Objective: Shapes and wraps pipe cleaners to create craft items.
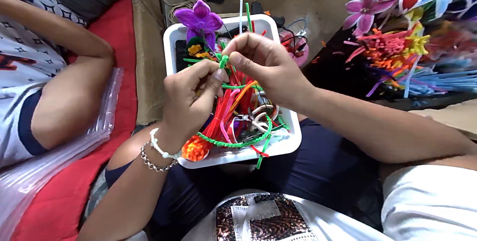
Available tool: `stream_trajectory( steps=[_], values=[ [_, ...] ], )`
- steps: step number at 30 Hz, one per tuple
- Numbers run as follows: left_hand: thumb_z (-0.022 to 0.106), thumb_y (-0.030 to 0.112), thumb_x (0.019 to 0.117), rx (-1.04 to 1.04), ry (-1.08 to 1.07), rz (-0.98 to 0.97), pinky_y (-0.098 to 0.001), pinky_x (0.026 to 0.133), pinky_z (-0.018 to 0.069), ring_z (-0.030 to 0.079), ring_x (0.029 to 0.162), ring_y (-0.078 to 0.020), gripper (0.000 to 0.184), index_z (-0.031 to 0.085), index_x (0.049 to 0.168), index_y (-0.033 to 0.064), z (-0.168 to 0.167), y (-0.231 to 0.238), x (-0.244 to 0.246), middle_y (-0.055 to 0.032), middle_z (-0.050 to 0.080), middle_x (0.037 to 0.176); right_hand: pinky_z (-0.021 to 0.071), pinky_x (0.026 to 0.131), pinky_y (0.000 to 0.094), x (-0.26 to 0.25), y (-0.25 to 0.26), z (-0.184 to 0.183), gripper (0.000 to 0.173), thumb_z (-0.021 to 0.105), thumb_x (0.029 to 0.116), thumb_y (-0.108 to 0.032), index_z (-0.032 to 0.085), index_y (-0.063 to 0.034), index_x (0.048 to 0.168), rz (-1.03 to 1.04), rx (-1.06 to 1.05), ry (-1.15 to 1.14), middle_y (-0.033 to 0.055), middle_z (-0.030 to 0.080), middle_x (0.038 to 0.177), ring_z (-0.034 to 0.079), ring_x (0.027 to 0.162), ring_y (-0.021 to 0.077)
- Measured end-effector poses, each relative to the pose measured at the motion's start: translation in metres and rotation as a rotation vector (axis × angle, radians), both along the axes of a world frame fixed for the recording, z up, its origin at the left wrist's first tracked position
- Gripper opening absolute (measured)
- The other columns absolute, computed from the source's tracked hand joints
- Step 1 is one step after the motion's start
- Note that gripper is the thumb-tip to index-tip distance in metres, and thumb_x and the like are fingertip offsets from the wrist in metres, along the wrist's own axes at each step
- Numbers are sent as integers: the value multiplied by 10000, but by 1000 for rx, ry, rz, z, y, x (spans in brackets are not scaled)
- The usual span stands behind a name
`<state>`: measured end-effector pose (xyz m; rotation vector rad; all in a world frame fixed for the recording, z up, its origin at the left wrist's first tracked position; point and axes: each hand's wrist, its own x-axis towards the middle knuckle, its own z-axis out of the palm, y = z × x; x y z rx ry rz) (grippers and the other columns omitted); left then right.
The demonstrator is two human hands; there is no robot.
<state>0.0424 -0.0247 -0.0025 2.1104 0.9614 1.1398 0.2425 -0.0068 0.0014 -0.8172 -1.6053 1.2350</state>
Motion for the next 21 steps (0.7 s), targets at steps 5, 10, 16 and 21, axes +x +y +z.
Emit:
stream_trajectory(
  steps=[5, 10, 16, 21],
  values=[
    [535, 109, 1034, 38, 65, 19, -148, 549, 463, 559, 626, 2, 191, 685, 969, 8, 1, 0, -4, 7, 630, 768, 521, 908, 354, 14, 11, 10, 184, 658, 988, -161, 731, -21, 1082, -70, 619, -431, 92, 698, 1055, 638, 1016, 177],
    [556, 128, 1034, 100, 120, 51, -159, 588, 484, 586, 666, -5, 198, 702, 994, 2, 1, 0, -3, -12, 661, 804, 464, 904, 428, 16, 7, 11, 125, 687, 974, -170, 769, -76, 960, -152, 725, -539, 81, 716, 982, 627, 1021, 240],
    [560, 95, 1042, 85, 24, 45, -155, 642, 524, 615, 710, -5, 200, 716, 1024, -28, -6, -4, 8, -35, 703, 871, 564, 798, 230, -4, -11, 6, 35, 661, 951, 5, 672, -25, 936, -103, -71, 164, 9, 672, 898, 646, 836, 56],
    [556, 78, 1029, 57, 38, 45, -161, 659, 516, 612, 721, -7, 179, 706, 981, -6, -5, -2, 4, -6, 672, 814, 541, 794, 223, -5, -3, -3, 57, 645, 983, -45, 700, -51, 998, -33, -276, 235, -6, 693, 926, 635, 833, 49]
  ],
)
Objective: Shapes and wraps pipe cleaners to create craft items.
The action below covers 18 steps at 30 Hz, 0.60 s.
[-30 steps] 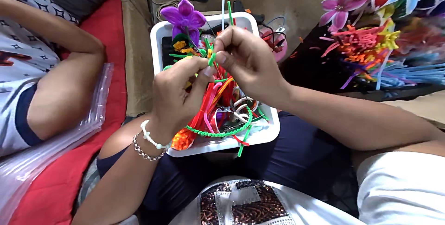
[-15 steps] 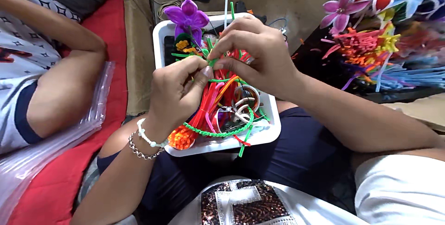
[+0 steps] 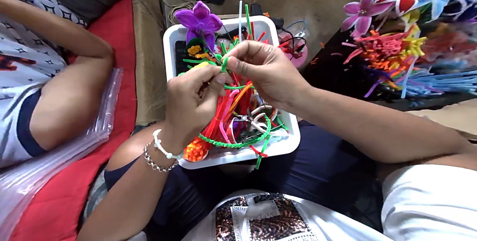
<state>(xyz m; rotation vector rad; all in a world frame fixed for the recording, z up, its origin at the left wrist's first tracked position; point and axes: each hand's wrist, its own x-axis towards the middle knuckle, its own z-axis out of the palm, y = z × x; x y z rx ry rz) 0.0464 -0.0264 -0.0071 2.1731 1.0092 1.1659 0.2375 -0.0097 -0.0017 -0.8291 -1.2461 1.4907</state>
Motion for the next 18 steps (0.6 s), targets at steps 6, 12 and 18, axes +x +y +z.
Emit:
stream_trajectory(
  steps=[6, 12, 18],
  values=[
    [537, 116, 1039, -10, 76, 15, -152, 577, 472, 566, 648, 5, 208, 706, 955, 29, 5, 1, -7, 11, 644, 788, 482, 985, 374, 24, 20, 14, 221, 698, 966, -177, 758, -37, 1125, -49, 876, -620, 74, 726, 1089, 627, 1093, 185],
    [542, 145, 1036, 48, 118, 20, -182, 626, 506, 608, 703, -20, 221, 721, 990, 23, 4, 0, -6, -12, 674, 823, 428, 924, 453, 24, 11, 18, 111, 704, 965, -165, 797, -104, 968, -122, 1059, -831, 73, 730, 967, 621, 1017, 250],
    [572, 111, 1042, 64, 47, 51, -195, 797, 551, 672, 860, -42, 205, 728, 1076, -18, 1, 0, 2, -52, 731, 939, 545, 781, 205, 11, 4, 11, 41, 643, 972, -12, 675, -37, 981, -91, 214, -113, 0, 683, 910, 641, 836, 41]
  ],
)
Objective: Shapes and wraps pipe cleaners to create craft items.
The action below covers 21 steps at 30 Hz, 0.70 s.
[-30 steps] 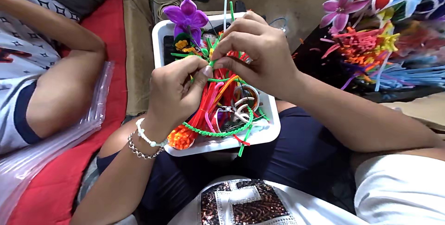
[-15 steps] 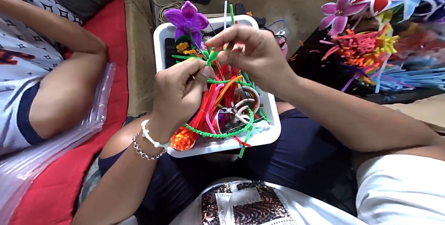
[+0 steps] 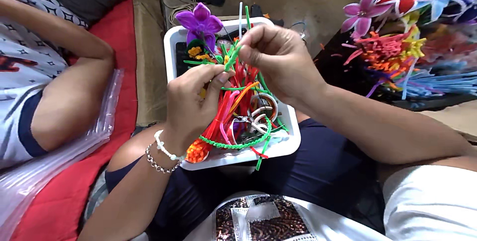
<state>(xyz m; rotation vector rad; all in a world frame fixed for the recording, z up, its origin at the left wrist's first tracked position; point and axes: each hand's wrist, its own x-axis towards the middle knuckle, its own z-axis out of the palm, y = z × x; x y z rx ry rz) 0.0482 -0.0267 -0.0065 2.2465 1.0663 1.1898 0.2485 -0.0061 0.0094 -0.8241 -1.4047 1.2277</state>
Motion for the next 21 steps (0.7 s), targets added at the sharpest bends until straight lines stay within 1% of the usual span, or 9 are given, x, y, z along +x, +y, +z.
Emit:
stream_trajectory(
  steps=[1, 3, 7, 11, 13, 14, 16, 18, 21],
  values=[
    [574, 111, 1040, -12, 6, -1, -189, 774, 554, 667, 835, -38, 200, 728, 1070, -14, -1, -1, 1, -48, 725, 926, 543, 727, 200, -4, -3, 1, 60, 614, 994, -23, 657, -63, 982, 28, -223, 149, -9, 670, 873, 633, 776, 39],
    [572, 120, 1038, -37, 23, -5, -181, 711, 541, 641, 778, -35, 199, 726, 1049, -6, -4, -2, 2, -38, 700, 883, 555, 734, 212, -6, -3, -1, 65, 612, 1002, -33, 667, -69, 1002, 81, -374, 235, 0, 684, 872, 648, 775, 51],
    [522, 119, 1055, -74, 27, -17, -170, 624, 500, 590, 698, -19, 217, 710, 1039, 14, -3, 0, -3, -10, 659, 835, 569, 851, 241, 7, 10, -4, 221, 654, 958, -8, 690, -8, 1176, 92, -78, -43, 39, 713, 1044, 670, 933, 81],
    [499, 144, 1066, -102, 16, -15, -165, 594, 461, 556, 667, -8, 237, 702, 1007, 37, 1, 3, -8, 15, 629, 795, 563, 847, 259, 19, 17, 0, 116, 683, 961, -67, 729, -16, 1054, 44, 296, -331, 32, 728, 1000, 672, 928, 82],
    [495, 171, 1069, -94, 19, 11, -182, 629, 482, 579, 703, -13, 248, 705, 1078, 39, -1, 4, -10, 12, 653, 831, 557, 867, 257, 21, 17, 2, 116, 695, 966, -124, 740, -39, 1030, -4, 396, -462, 14, 726, 979, 672, 933, 64],
    [496, 180, 1068, -79, 23, 23, -205, 674, 524, 618, 744, -26, 257, 696, 1137, 33, -1, 5, -10, -1, 680, 869, 552, 878, 260, 22, 17, 3, 126, 694, 969, -147, 745, -47, 1026, -25, 432, -519, 16, 722, 975, 667, 942, 68],
    [535, 199, 1064, -28, 17, 44, -234, 731, 541, 650, 821, -58, 265, 685, 1196, 24, 0, 5, -9, -37, 714, 961, 515, 879, 285, 21, 15, 3, 141, 695, 971, -169, 759, -52, 1017, -56, 496, -602, 31, 724, 950, 650, 932, 94],
    [591, 212, 1042, 33, 31, 71, -242, 748, 542, 662, 868, -76, 253, 710, 1174, 32, 1, 4, -7, -65, 730, 1045, 503, 878, 305, 19, 12, 3, 137, 691, 970, -173, 766, -62, 995, -60, 533, -659, 37, 728, 945, 644, 949, 125],
    [629, 195, 1022, 53, 46, 77, -246, 749, 543, 663, 852, -88, 209, 727, 1088, 23, 0, 4, -6, -74, 723, 1002, 490, 857, 318, 15, 9, 2, 140, 690, 971, -183, 766, -65, 966, -58, 571, -679, 39, 726, 925, 637, 931, 142]
  ],
)
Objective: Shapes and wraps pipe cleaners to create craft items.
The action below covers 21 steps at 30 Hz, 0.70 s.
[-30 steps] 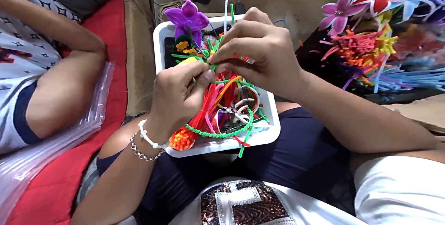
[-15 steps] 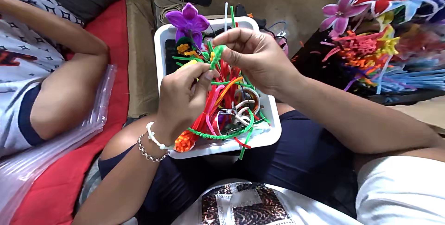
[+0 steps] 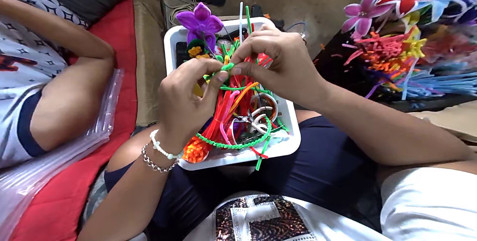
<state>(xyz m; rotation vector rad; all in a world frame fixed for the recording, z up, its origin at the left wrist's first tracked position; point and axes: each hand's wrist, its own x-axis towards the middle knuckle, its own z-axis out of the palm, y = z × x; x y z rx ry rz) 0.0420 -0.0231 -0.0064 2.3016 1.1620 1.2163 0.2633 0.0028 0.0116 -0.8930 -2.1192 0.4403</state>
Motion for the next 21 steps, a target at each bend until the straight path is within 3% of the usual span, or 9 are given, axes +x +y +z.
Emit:
stream_trajectory(
  steps=[3, 6, 9, 12, 15, 18, 21],
  values=[
    [635, 141, 1013, -46, -71, -33, -212, 783, 550, 670, 864, -56, 165, 717, 1031, 0, 1, -1, 3, -52, 713, 945, 494, 824, 283, -6, -5, -3, 119, 691, 966, -136, 751, -33, 968, -5, -43, 171, 40, 722, 917, 630, 895, 103],
    [640, 95, 1000, -104, -171, -48, -170, 748, 531, 645, 820, -12, 117, 705, 1011, -2, -1, -5, 9, -19, 702, 917, 542, 779, 215, -19, -12, -10, 59, 667, 964, -50, 698, -13, 999, 17, -337, 472, 13, 690, 929, 635, 846, 44],
    [638, 88, 1003, -157, -208, -49, -161, 739, 538, 648, 812, -3, 100, 688, 1035, 7, -5, -5, 8, -3, 700, 917, 540, 805, 220, -23, -9, -13, 62, 637, 987, -48, 678, -22, 1025, 69, -505, 534, 11, 676, 950, 631, 874, 57],
    [618, 88, 1009, -209, -219, -67, -168, 737, 546, 657, 807, -7, 108, 688, 1055, 21, -3, -4, 4, 11, 702, 907, 560, 883, 274, -15, -1, -12, 163, 621, 1000, -65, 692, -2, 1132, 87, -398, 421, 59, 717, 1094, 669, 1003, 105],
    [602, 90, 1021, -242, -219, -93, -153, 671, 524, 627, 747, -5, 111, 685, 1061, 29, 1, -5, 3, 21, 682, 875, 555, 873, 290, -4, 3, -4, 207, 645, 991, -93, 680, -3, 1174, 49, -159, 241, 78, 689, 1137, 653, 1008, 124],
    [607, 99, 1011, -193, -172, -93, -141, 690, 516, 617, 764, 20, 127, 707, 1035, 23, -2, -2, 2, 18, 691, 886, 551, 876, 311, 2, 2, 6, 189, 675, 976, -137, 734, -16, 1109, 51, 45, 51, 105, 698, 1073, 657, 991, 158],
    [615, 133, 1006, -131, -82, -73, -181, 717, 494, 601, 777, -4, 147, 724, 1017, 34, -3, -1, 1, 13, 692, 878, 529, 899, 363, 2, -1, 8, 133, 685, 963, -135, 774, -53, 1018, 55, 109, -89, 99, 721, 994, 662, 1002, 219]
  ],
)
